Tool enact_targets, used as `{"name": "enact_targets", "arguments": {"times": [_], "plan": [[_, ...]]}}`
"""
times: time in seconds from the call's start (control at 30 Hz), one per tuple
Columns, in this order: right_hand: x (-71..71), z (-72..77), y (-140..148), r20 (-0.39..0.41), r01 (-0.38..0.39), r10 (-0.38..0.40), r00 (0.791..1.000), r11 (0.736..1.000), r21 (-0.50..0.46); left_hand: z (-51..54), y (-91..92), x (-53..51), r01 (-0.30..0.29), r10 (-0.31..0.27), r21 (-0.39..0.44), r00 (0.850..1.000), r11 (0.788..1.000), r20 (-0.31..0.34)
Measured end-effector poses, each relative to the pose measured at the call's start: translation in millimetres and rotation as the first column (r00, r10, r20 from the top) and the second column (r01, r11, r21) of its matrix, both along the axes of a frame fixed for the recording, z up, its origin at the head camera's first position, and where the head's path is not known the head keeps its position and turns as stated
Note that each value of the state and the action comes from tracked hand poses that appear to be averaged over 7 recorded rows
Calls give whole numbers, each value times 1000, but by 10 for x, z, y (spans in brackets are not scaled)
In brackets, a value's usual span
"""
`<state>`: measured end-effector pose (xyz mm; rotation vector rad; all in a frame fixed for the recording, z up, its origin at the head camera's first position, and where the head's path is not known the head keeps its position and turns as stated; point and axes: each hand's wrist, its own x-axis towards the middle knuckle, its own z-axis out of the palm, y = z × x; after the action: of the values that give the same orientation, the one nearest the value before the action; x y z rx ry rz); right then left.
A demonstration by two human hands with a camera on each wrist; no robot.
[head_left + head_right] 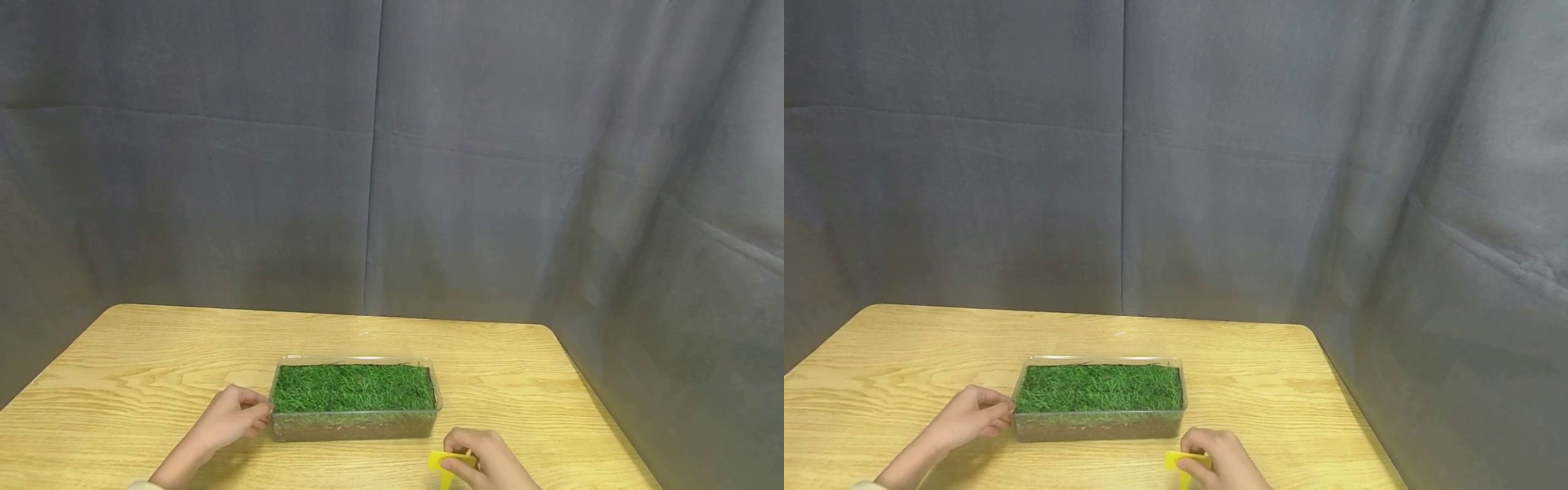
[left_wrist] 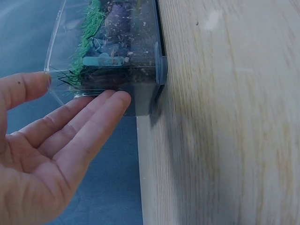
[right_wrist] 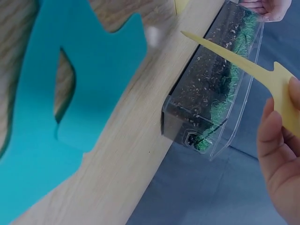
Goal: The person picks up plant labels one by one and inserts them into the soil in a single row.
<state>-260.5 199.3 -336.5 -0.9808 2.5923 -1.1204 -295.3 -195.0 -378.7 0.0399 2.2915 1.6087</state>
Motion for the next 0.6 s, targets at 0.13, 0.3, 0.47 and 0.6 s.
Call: {"name": "enact_targets", "arguments": {"times": [0.13,0.3,0.47,0.6], "plan": [[-19,14,-31,-15,3,-3,1000,1000,5,-6,-6,-10,9,-9,1,1000,1000,3],[-55,-5,-86,-72,-8,5,997,999,-41,-20,-19,-18,22,-22,8,1000,1000,3],[-91,1,-153,-111,-10,2,994,997,-71,-9,-18,-13,25,-25,14,1000,1000,2],[-124,2,-189,-136,-12,3,991,998,-64,-1,-6,-9,13,-13,15,1000,1000,6]]}}
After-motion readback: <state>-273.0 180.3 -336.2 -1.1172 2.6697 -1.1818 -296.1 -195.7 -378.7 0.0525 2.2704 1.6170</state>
